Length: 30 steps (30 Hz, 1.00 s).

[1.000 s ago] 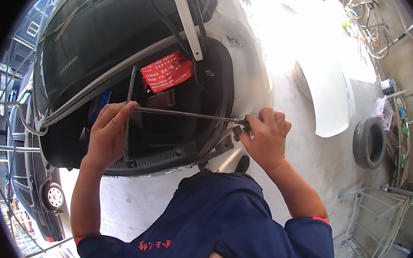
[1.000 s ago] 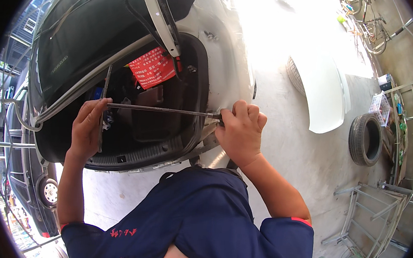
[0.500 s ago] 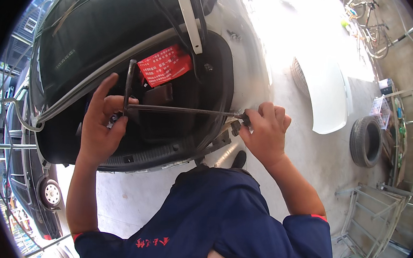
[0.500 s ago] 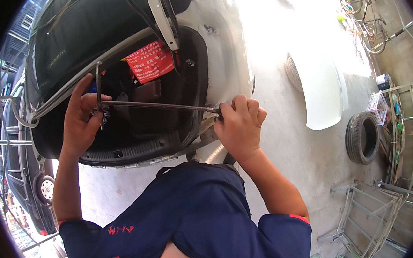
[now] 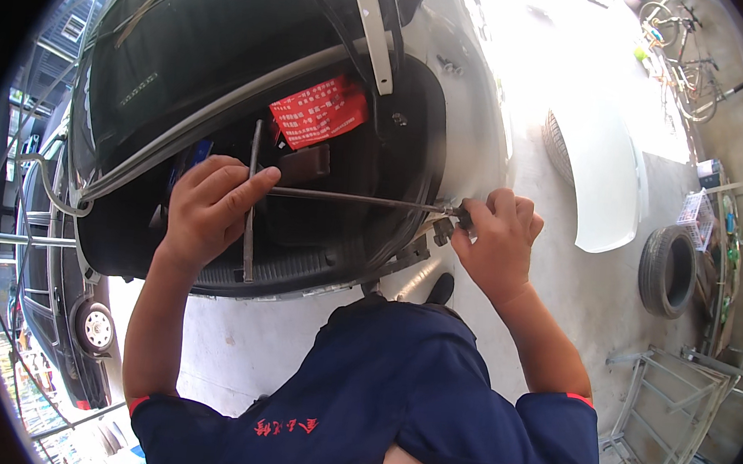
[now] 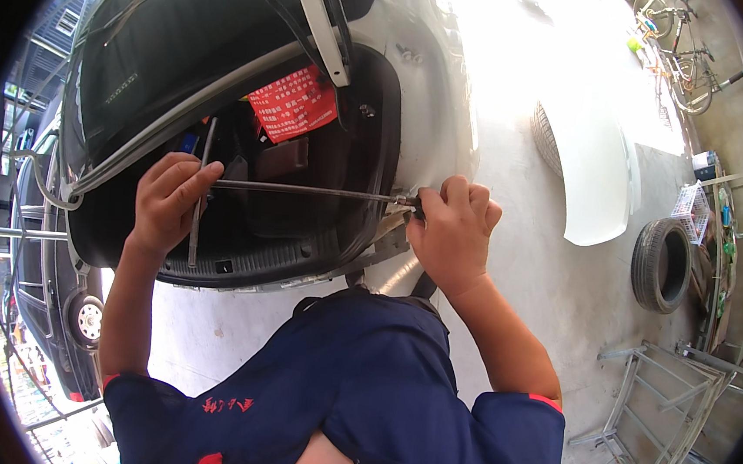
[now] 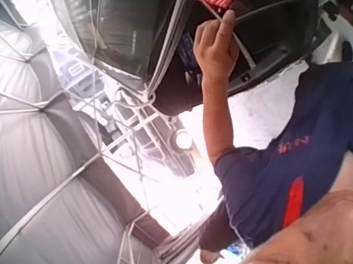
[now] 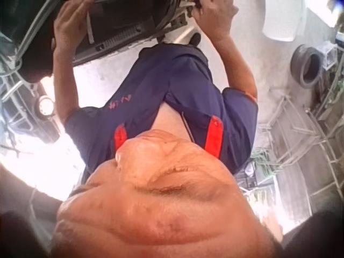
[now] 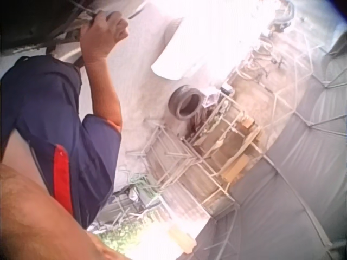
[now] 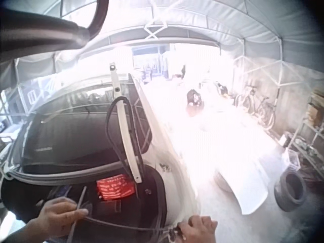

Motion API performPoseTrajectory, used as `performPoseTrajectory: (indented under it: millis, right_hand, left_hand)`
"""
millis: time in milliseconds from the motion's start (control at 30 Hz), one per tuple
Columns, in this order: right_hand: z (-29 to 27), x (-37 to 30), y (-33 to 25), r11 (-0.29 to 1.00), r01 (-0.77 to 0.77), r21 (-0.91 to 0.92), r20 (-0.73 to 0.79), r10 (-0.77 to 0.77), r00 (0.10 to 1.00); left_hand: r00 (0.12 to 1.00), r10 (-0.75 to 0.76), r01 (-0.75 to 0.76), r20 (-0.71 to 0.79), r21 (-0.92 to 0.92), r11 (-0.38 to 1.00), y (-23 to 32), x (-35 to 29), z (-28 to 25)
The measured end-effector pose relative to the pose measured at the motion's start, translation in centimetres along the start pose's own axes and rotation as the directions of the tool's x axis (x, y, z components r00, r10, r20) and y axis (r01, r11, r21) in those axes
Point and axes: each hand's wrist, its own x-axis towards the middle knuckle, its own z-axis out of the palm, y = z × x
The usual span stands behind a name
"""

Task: The person retrieves a socket wrench and parts from a car trunk, fits a bracket onto the rear frame by hand, and secures it using the wrench.

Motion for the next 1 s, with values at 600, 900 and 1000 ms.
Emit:
performPoseTrajectory:
  millis: [600,900,1000]
  right_hand:
    - [-0.2,0.2,0.0,1.000,0.005,0.011,-0.021,-0.005,1.000]
    - [-0.1,-0.2,0.3,1.000,0.009,0.010,-0.042,-0.008,0.999]
    - [0.1,-0.2,0.4,1.000,0.006,0.009,-0.037,-0.006,0.999]
  left_hand:
    - [0.927,-0.365,0.369,0.084,-0.368,0.853,1.2,-0.2,0.1]
    - [0.997,0.000,-0.008,0.075,0.110,0.994,0.2,-1.3,-0.3]
    - [0.993,-0.081,0.080,0.087,0.006,0.997,0.4,-1.8,0.5]
